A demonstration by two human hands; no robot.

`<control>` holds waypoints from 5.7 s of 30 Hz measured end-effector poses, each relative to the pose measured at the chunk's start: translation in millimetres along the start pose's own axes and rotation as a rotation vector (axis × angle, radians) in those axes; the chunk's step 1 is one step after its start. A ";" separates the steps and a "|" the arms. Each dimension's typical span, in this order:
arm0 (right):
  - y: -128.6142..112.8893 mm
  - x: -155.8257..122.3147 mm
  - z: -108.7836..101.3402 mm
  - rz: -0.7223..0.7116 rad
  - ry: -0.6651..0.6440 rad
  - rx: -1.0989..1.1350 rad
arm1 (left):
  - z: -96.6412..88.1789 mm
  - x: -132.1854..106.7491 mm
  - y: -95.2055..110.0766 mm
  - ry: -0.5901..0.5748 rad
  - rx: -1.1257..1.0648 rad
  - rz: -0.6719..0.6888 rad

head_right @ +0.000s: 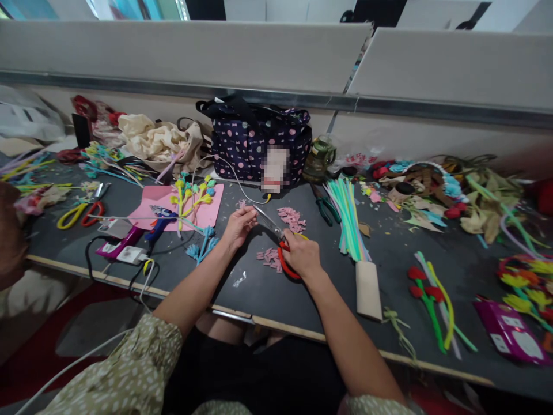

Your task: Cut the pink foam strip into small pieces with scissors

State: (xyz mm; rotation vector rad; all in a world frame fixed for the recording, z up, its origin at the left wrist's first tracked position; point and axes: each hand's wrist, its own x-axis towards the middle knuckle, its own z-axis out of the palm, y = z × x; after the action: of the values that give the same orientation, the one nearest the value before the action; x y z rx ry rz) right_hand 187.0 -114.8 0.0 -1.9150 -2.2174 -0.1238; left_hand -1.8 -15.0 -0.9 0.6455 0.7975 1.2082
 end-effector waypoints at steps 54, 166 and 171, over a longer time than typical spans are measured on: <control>4.2 0.4 -0.7 0.026 0.043 0.034 | 1.3 -0.9 3.5 -0.005 -0.035 0.011; 4.2 2.0 0.6 0.073 0.069 -0.049 | -4.7 -8.4 -0.6 -0.021 0.880 0.565; 5.3 3.2 0.6 0.123 0.065 0.017 | -8.8 1.5 -1.3 0.078 0.588 0.374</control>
State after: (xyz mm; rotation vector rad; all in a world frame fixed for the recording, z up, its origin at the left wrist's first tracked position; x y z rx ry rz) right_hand 191.7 -110.7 -0.3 -2.0023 -2.0468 -0.1452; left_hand -8.0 -13.8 -7.2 1.2774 1.1468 1.3431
